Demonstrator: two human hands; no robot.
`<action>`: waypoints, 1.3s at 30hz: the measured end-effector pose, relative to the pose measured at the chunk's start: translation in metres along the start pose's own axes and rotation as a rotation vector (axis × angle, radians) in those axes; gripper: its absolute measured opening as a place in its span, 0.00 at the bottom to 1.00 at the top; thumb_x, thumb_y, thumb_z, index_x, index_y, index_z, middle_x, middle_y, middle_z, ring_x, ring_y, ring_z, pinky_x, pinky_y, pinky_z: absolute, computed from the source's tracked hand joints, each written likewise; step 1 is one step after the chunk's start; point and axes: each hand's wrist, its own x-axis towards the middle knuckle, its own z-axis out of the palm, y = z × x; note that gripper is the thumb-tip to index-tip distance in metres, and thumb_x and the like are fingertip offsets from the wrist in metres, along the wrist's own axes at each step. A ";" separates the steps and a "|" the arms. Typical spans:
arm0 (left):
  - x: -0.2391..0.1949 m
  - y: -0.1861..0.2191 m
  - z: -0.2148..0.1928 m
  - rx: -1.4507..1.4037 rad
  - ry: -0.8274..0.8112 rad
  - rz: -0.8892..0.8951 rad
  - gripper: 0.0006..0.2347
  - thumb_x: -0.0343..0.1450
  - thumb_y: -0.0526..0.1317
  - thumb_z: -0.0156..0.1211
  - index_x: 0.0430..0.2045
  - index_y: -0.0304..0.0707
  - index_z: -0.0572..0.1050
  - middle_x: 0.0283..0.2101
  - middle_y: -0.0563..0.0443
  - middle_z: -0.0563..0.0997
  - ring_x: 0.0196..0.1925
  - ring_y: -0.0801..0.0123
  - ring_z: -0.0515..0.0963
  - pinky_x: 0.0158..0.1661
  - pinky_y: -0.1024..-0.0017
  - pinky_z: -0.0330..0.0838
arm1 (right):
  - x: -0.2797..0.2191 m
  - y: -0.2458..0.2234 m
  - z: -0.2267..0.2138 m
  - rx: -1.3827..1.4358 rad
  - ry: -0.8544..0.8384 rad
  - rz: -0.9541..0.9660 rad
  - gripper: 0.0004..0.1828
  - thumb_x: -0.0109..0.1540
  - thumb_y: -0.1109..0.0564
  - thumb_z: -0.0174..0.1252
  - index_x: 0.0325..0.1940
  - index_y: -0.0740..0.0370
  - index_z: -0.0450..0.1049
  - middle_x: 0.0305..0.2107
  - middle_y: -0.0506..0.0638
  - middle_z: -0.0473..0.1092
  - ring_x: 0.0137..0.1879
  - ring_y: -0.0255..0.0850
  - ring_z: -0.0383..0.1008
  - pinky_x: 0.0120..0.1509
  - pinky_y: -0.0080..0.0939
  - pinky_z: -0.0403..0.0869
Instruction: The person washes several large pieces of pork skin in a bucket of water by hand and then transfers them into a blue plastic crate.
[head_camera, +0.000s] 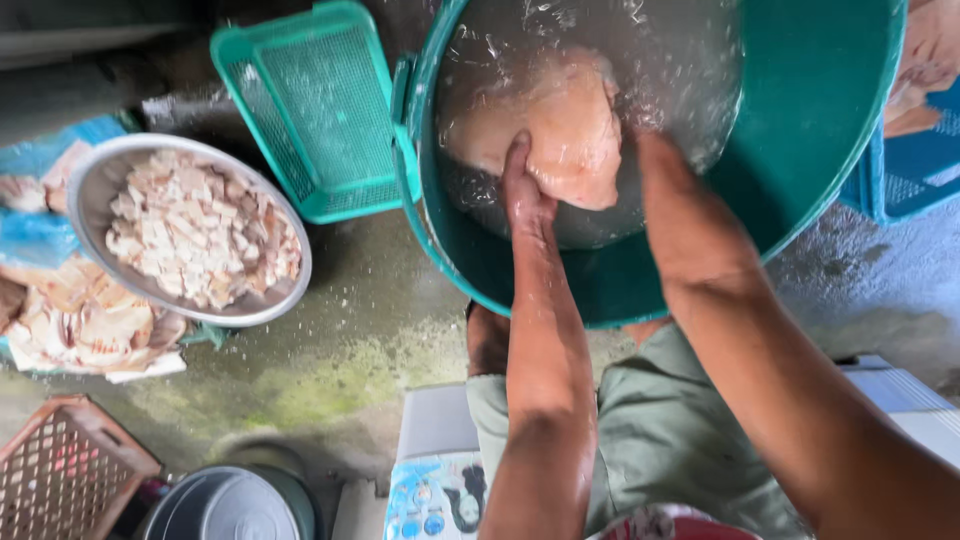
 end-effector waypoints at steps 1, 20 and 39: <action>-0.004 0.004 0.002 0.049 0.057 0.021 0.24 0.68 0.37 0.67 0.57 0.23 0.70 0.57 0.36 0.77 0.55 0.52 0.79 0.55 0.57 0.76 | -0.002 -0.014 -0.011 -0.057 -0.023 -0.002 0.13 0.63 0.65 0.56 0.50 0.74 0.74 0.43 0.62 0.75 0.42 0.47 0.79 0.42 0.49 0.80; 0.078 -0.028 -0.051 0.311 -0.183 -0.214 0.16 0.72 0.40 0.57 0.49 0.27 0.76 0.47 0.41 0.81 0.47 0.58 0.82 0.48 0.61 0.78 | -0.104 -0.114 -0.012 -1.046 -0.224 -0.821 0.47 0.61 0.54 0.69 0.74 0.78 0.52 0.66 0.76 0.54 0.71 0.68 0.54 0.72 0.70 0.57; 0.084 -0.007 -0.051 0.073 -0.245 -0.170 0.11 0.64 0.34 0.59 0.38 0.31 0.78 0.41 0.44 0.82 0.46 0.56 0.83 0.56 0.62 0.77 | 0.003 -0.107 0.051 -1.074 -0.611 -0.529 0.43 0.60 0.55 0.69 0.71 0.72 0.54 0.64 0.71 0.56 0.69 0.64 0.57 0.71 0.65 0.61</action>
